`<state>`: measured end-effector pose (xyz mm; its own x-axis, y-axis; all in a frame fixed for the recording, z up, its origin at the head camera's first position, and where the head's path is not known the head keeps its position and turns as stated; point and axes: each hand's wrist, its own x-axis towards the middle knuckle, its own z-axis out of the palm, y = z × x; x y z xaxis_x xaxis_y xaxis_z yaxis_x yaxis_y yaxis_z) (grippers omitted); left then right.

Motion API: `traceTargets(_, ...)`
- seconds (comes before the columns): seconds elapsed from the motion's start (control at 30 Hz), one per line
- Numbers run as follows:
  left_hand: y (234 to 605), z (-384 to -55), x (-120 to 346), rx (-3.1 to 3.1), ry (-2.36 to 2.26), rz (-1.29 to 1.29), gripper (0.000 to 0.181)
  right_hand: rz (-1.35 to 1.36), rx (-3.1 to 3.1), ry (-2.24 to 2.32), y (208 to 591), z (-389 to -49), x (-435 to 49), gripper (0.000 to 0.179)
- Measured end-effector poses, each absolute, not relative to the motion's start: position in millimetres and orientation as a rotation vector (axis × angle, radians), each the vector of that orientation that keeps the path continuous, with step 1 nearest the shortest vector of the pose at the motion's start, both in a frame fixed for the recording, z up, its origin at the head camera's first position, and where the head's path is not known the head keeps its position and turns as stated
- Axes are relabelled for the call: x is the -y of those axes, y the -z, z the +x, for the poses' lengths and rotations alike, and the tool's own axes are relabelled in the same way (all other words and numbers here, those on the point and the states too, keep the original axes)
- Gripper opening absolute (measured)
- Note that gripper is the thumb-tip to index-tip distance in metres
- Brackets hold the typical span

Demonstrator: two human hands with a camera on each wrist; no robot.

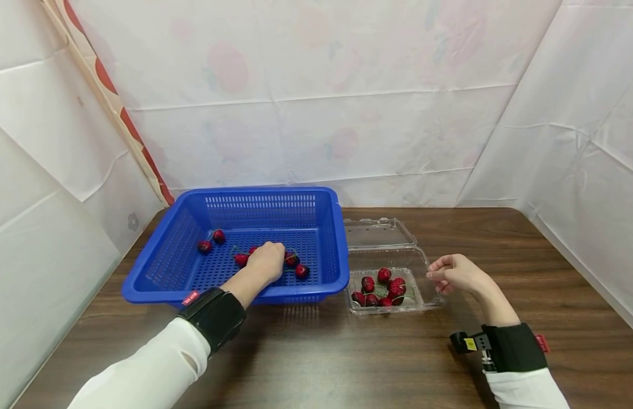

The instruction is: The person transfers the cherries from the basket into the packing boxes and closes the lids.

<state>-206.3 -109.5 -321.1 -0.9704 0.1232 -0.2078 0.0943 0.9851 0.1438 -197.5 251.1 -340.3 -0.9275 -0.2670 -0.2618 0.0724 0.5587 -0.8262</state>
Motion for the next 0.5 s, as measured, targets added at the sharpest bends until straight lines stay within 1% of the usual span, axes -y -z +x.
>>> traceTargets(0.17,322.5,-206.1,110.9,-2.924,-0.217,0.187,0.020,-0.159,-2.442,1.314,340.3,-197.3,-251.2,0.017)
traceTargets(0.27,322.2,-206.0,112.5,-2.932,-0.247,0.224,0.014,-0.156,-2.445,1.312,340.6,-197.1,-251.1,0.018)
traceTargets(0.5,313.9,-200.8,113.6,-2.896,-0.360,0.319,0.009,-0.143,-2.446,1.312,340.4,-196.8,-250.7,0.019)
